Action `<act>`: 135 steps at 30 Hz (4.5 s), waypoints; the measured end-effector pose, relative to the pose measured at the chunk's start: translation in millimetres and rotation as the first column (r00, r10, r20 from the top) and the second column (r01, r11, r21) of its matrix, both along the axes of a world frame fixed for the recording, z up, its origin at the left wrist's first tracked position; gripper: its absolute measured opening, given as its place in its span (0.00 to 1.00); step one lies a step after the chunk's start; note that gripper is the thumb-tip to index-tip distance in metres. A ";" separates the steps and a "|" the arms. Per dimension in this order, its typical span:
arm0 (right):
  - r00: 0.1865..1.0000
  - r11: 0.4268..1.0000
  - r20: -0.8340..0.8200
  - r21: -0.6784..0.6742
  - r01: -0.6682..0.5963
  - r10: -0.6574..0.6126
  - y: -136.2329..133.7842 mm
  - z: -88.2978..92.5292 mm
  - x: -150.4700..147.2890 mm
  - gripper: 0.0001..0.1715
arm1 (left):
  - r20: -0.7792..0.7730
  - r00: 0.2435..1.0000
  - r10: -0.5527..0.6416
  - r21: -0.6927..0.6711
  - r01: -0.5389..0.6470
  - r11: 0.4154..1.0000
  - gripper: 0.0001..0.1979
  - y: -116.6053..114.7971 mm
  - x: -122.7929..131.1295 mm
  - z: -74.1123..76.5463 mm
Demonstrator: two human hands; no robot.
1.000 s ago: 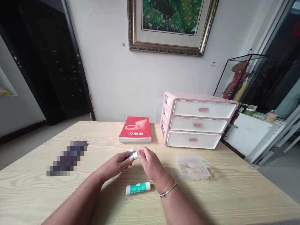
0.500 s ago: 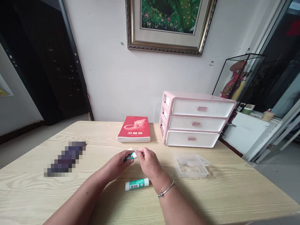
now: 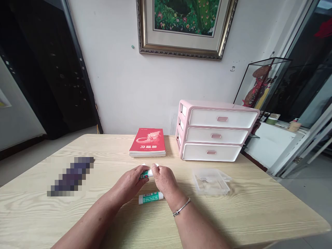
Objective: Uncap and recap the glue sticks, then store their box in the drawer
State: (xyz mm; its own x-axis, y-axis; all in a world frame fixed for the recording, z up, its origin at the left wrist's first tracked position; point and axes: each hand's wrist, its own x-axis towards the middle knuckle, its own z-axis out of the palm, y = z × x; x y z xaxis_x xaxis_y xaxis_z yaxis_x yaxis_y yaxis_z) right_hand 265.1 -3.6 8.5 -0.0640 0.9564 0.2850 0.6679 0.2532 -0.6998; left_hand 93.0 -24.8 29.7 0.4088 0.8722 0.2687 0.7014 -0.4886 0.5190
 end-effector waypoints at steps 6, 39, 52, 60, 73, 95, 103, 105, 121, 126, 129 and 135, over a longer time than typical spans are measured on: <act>0.974 0.990 -0.187 0.081 -0.116 0.129 -6.7 2.2 0.0 0.31 | 0.225 0.972 0.062 -0.135 -0.032 0.990 0.19 3.0 -4.8 0.7; 0.928 0.953 0.346 0.208 -0.219 0.138 22.7 -25.2 10.6 0.24 | -0.285 0.938 0.195 0.003 -0.203 0.979 0.13 13.3 -5.1 -24.8; 0.996 0.990 -0.022 0.111 0.093 -0.091 33.4 -22.5 16.2 0.23 | -0.052 0.955 -0.291 -0.026 0.290 0.957 0.20 -22.2 12.4 -1.9; 0.801 0.991 -0.595 -0.134 -0.016 -0.068 32.1 -9.3 23.5 0.28 | -0.082 0.963 -0.256 -0.118 0.246 0.962 0.07 -18.1 15.5 -6.5; 0.418 0.915 -0.902 -0.072 -0.397 0.110 8.3 20.0 26.4 0.25 | 0.643 0.764 0.050 -0.390 0.271 0.880 0.21 -5.9 -2.3 11.0; 0.651 0.878 -0.631 0.107 -0.466 0.422 -2.6 20.1 23.7 0.24 | 0.748 0.664 0.031 -0.457 0.479 0.750 0.16 -2.2 -5.9 5.8; 0.732 0.879 -0.512 0.110 -0.463 0.450 -0.9 11.1 21.9 0.22 | 0.726 0.687 0.030 -0.477 0.472 0.742 0.16 -4.2 -7.8 8.3; 0.737 0.882 -0.510 0.107 -0.458 0.444 -0.6 10.5 21.1 0.21 | 0.724 0.689 0.022 -0.476 0.477 0.738 0.16 -4.2 -7.8 8.1; 0.817 0.948 -0.501 0.023 -0.316 0.285 0.0 9.3 14.0 0.21 | 0.279 0.956 -0.094 -0.139 0.137 0.981 0.17 -3.9 -2.0 1.8; 0.785 0.960 -0.606 -0.122 -0.252 0.129 -3.0 7.1 4.0 0.24 | 0.106 0.994 -0.004 -0.029 0.007 1.000 0.13 -3.9 3.5 -1.1; 0.750 0.947 -0.661 -0.230 -0.226 0.019 -6.2 8.4 -0.4 0.25 | -0.005 1.000 0.022 0.069 -0.021 0.997 0.10 -5.0 7.3 -0.3; 0.721 0.938 -0.693 -0.256 -0.235 -0.009 -7.9 10.0 -2.4 0.26 | -0.012 0.999 0.039 0.090 -0.038 0.995 0.09 -9.2 11.5 1.6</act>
